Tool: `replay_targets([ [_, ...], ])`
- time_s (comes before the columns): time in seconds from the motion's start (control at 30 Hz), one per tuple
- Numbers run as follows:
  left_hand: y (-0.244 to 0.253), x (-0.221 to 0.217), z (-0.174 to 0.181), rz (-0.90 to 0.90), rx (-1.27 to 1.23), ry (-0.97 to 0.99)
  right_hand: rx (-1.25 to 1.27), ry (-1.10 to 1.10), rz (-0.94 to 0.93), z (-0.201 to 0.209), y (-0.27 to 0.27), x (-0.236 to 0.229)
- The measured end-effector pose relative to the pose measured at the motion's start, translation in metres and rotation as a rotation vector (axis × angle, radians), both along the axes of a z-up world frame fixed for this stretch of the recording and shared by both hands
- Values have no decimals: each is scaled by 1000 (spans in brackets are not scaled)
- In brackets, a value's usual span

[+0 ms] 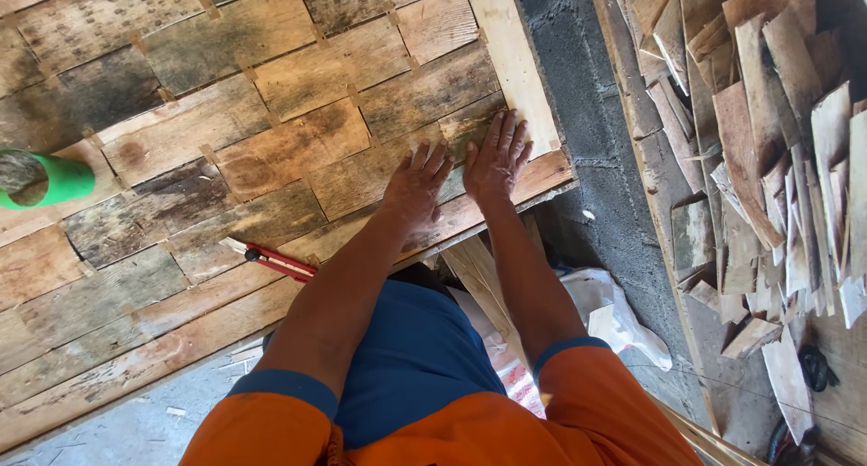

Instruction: Cutting and fitting small wooden strips to create a decorative wood panel.

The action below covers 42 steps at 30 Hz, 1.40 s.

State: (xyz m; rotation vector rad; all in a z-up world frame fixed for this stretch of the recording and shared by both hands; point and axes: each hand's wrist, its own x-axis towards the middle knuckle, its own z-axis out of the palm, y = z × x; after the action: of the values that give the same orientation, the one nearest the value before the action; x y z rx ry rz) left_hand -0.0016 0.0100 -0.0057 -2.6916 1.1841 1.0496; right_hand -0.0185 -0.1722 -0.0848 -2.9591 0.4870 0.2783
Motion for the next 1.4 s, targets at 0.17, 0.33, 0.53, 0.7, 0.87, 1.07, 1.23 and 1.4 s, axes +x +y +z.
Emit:
replay_targets([
  [0.17, 2, 3, 5, 38, -23, 37, 9, -243, -36, 6, -55, 50],
  [0.33, 0, 4, 13, 40, -13, 41, -203, -423, 38, 51, -117, 138],
  [0.53, -1, 6, 12, 26, 23, 44, -236, -213, -98, 53, -147, 183],
  [0.7, -2, 5, 6, 26, 23, 64, -366, -207, -120, 15, -157, 187],
  [0.87, -2, 7, 7, 8, 35, 61, -501, -491, 135, 35, -119, 167],
  [1.07, -2, 7, 4, -7, 35, 50, -258, -787, 412, 75, -31, 127],
  [1.23, 9, 4, -4, 60, -139, 20, 73, -846, 660, 123, 61, 80],
  [1.4, 35, 1, -41, 406, -560, 37, 222, -809, 658, 158, 110, 14],
])
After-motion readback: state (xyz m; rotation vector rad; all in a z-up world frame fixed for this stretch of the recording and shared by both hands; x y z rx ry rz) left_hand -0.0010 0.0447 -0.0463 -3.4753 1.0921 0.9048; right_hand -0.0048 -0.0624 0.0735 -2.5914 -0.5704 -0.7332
